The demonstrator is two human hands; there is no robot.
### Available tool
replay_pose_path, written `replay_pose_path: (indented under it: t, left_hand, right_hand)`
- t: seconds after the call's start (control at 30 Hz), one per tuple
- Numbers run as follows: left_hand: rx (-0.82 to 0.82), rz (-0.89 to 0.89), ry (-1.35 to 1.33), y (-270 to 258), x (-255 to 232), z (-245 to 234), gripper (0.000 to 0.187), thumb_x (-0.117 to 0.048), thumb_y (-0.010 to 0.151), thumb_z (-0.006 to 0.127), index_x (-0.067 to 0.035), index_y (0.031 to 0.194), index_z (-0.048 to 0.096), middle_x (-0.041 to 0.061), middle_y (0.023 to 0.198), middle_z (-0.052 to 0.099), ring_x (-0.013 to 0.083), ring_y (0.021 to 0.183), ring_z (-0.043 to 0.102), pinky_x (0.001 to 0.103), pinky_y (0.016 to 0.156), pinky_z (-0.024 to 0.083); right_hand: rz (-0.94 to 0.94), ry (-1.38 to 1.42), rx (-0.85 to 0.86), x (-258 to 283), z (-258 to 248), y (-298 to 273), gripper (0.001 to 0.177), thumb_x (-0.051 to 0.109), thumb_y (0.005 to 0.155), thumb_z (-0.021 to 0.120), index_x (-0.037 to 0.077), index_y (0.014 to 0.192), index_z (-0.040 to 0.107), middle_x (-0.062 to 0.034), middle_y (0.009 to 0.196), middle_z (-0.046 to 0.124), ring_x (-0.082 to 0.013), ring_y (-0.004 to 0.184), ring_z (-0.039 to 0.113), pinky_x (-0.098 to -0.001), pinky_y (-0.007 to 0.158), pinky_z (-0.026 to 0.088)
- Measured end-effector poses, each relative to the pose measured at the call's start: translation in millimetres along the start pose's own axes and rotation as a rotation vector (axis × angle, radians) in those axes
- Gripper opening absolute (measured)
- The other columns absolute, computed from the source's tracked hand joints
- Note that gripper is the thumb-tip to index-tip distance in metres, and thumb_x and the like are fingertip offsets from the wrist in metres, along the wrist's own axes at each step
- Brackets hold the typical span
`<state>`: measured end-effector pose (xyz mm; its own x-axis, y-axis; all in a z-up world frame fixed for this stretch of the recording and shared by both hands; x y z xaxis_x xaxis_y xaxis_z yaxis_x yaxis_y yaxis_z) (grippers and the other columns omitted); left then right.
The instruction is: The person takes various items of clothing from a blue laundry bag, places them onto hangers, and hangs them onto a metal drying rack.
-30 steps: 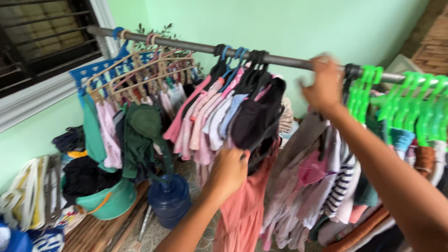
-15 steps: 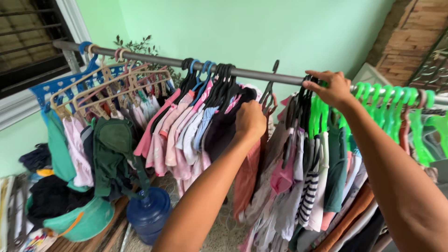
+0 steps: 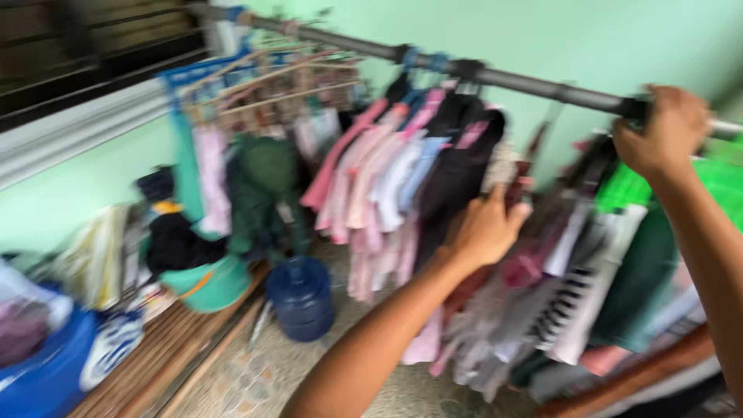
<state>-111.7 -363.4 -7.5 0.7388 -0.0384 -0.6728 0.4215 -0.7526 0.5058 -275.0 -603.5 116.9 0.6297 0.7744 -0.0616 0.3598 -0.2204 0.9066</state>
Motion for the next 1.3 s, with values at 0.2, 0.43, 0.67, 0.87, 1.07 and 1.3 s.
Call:
replay_pose_path:
  t: [0.2, 0.43, 0.67, 0.87, 1.07, 1.3]
  left_hand:
    - [-0.381, 0.165, -0.251, -60, 32, -136, 0.03, -0.036, 0.102, 0.06, -0.01, 0.113, 0.069, 0.016, 0.092, 0.076, 0.0312, 0.086, 0.078, 0.043, 0.073, 0.061]
    - [-0.54, -0.152, 0.078, -181, 213, -331, 0.018, -0.023, 0.093, 0.067, -0.007, 0.101, 0.072, 0.014, 0.083, 0.076, 0.0297, 0.078, 0.077, 0.041, 0.071, 0.059]
    - [-0.28, -0.571, 0.237, -386, 428, -494, 0.021, -0.018, 0.078, 0.068, -0.007, 0.092, 0.078, 0.019, 0.083, 0.076, 0.0324, 0.077, 0.077, 0.041, 0.075, 0.061]
    - [-0.31, -0.726, 0.438, -519, 538, -628, 0.021, -0.02, 0.075, 0.07, -0.009, 0.088, 0.082, 0.022, 0.085, 0.074, 0.0393, 0.08, 0.074, 0.044, 0.08, 0.059]
    - [-0.339, -0.891, 0.434, -574, 600, -696, 0.021, -0.023, 0.079, 0.068, -0.009, 0.087, 0.081, 0.022, 0.087, 0.075, 0.0396, 0.085, 0.073, 0.046, 0.081, 0.059]
    - [-0.434, -0.931, 0.43, -588, 685, -721, 0.024, -0.024, 0.083, 0.065, -0.008, 0.092, 0.08, 0.023, 0.091, 0.073, 0.0424, 0.09, 0.072, 0.047, 0.084, 0.057]
  right_hand:
    - [0.047, 0.808, 0.058, 242, -5, -23, 0.008, 0.006, 0.111, 0.065, 0.006, 0.11, 0.073, -0.009, 0.104, 0.074, -0.0231, 0.089, 0.072, -0.0338, 0.083, 0.057]
    - [-0.203, 1.338, 0.912, 556, 79, -90, 0.02, 0.001, 0.089, 0.064, 0.008, 0.106, 0.073, -0.002, 0.09, 0.072, -0.0114, 0.075, 0.065, -0.0283, 0.065, 0.055]
    - [-0.231, 1.411, 1.408, 825, 138, -191, 0.02, 0.015, 0.094, 0.065, 0.005, 0.108, 0.074, -0.0048, 0.085, 0.069, -0.0102, 0.074, 0.062, -0.0262, 0.063, 0.051]
    - [-0.207, 1.489, 1.581, 1014, 138, -239, 0.023, 0.019, 0.095, 0.064, 0.005, 0.11, 0.074, -0.0035, 0.092, 0.073, -0.0112, 0.075, 0.067, -0.0266, 0.062, 0.054]
    - [-0.258, 1.409, 1.674, 1130, 131, -266, 0.023, 0.017, 0.095, 0.062, 0.003, 0.11, 0.074, -0.0056, 0.095, 0.075, -0.012, 0.076, 0.068, -0.0269, 0.062, 0.055]
    - [-0.255, 1.416, 1.771, 1216, 202, -287, 0.02, 0.012, 0.092, 0.063, 0.004, 0.107, 0.073, -0.0058, 0.094, 0.075, -0.0121, 0.075, 0.069, -0.0268, 0.061, 0.053]
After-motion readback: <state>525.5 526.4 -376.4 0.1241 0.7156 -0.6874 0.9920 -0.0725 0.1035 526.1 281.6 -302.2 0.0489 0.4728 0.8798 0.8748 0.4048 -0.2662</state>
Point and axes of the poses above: each hand's wrist, its own y-axis towards the middle knuckle, its own z-axis out of the palm, x = y × z, the point moved 6 cm from there along y, towards the middle knuckle
